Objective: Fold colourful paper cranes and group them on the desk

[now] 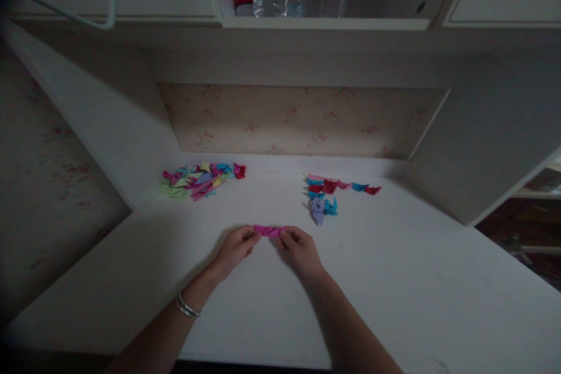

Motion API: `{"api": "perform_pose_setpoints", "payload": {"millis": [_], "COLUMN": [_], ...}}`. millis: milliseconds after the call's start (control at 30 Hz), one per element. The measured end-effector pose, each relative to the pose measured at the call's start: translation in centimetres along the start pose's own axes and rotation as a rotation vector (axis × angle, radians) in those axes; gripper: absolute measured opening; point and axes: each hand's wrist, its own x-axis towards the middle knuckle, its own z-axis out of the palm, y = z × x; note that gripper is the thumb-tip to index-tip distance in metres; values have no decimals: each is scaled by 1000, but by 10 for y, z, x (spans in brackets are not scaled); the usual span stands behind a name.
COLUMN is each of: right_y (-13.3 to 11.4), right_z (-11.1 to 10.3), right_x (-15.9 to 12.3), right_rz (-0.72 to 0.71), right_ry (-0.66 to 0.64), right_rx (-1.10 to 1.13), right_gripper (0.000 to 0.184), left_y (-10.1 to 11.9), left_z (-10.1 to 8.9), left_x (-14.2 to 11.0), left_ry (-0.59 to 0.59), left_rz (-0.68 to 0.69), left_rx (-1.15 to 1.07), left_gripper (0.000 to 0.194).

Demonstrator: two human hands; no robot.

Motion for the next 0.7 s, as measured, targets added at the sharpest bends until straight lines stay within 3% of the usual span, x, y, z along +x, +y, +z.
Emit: {"api": "perform_pose_setpoints", "payload": {"millis": [700], "right_y": [-4], "right_z": [1], "right_x": [-2], "right_rz": [30], "right_ry": [14], "right_rx": [11], "right_gripper": [41], "left_y": [2], "left_z": [-3], "left_x": [-2], "left_ry": [-22], "left_rz": [-13], "left_rx": [-25], "left_gripper": [29]}}
